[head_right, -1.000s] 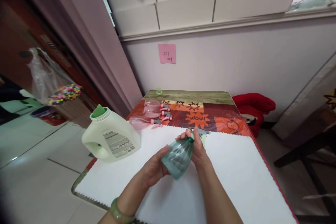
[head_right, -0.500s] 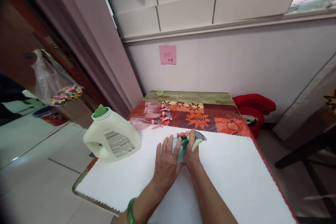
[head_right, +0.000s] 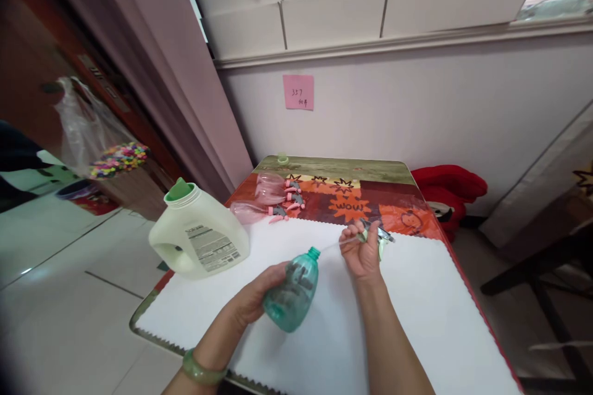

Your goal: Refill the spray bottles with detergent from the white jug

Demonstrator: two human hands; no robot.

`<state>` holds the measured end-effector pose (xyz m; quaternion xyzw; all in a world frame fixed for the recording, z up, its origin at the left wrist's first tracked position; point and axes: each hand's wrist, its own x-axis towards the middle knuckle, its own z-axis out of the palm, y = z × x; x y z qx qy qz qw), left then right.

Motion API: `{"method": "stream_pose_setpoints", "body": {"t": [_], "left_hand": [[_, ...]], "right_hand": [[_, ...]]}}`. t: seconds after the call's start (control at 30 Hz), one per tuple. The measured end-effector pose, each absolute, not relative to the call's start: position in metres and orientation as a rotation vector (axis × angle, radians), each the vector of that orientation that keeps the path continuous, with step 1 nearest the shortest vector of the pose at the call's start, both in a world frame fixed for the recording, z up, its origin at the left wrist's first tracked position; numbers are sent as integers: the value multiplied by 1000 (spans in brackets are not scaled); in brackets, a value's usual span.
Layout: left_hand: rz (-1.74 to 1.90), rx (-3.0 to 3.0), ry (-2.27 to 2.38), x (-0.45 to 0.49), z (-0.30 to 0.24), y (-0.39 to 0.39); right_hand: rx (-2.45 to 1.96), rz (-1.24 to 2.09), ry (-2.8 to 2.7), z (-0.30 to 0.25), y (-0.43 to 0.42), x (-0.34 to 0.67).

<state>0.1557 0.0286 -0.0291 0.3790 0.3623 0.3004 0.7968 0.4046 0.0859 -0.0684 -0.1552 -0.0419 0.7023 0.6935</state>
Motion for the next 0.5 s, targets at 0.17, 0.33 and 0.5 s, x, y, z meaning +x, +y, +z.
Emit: {"method": "stream_pose_setpoints", "body": {"t": [0.17,0.33,0.5], "left_hand": [[721,803,813,131,-25,29],[715,553,585,123,-37,21],[1000,378,600,121,-42,30]], "right_hand": [[-216,1449,-51,-70,86,412],[-389,1533,-184,-58,85,403],[-1033,1601,-611,-30,79,401]]}}
